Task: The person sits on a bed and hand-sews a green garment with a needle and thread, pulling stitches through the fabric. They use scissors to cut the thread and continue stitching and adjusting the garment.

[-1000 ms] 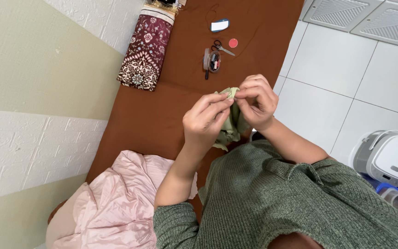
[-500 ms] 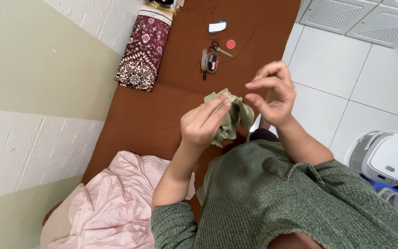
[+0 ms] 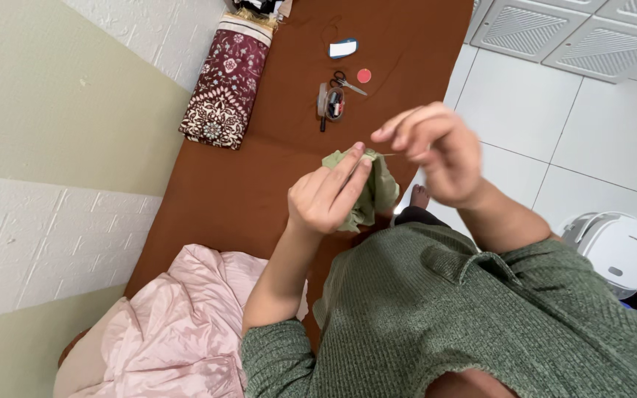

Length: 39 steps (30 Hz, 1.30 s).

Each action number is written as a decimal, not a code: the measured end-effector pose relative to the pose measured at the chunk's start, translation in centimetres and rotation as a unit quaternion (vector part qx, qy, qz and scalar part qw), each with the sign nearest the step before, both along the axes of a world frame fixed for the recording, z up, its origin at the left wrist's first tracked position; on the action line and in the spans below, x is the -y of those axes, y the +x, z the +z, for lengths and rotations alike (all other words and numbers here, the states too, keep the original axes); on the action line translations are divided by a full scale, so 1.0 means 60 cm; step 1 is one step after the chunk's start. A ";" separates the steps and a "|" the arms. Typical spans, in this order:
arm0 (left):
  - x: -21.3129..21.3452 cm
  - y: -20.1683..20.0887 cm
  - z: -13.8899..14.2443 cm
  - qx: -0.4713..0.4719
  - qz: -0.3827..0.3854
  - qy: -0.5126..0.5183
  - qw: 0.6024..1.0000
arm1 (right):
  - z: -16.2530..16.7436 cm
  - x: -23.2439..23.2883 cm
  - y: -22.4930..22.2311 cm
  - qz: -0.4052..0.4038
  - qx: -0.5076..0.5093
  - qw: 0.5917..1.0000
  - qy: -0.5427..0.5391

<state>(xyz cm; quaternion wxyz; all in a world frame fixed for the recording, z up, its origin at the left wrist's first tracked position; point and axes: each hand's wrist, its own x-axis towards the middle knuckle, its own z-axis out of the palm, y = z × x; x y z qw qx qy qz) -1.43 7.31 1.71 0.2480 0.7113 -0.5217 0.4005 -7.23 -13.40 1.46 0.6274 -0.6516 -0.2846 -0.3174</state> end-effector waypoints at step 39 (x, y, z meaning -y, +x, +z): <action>-0.015 0.025 -0.097 -0.460 -0.160 -0.298 0.821 | -0.105 -0.039 0.111 0.267 -0.259 0.928 0.023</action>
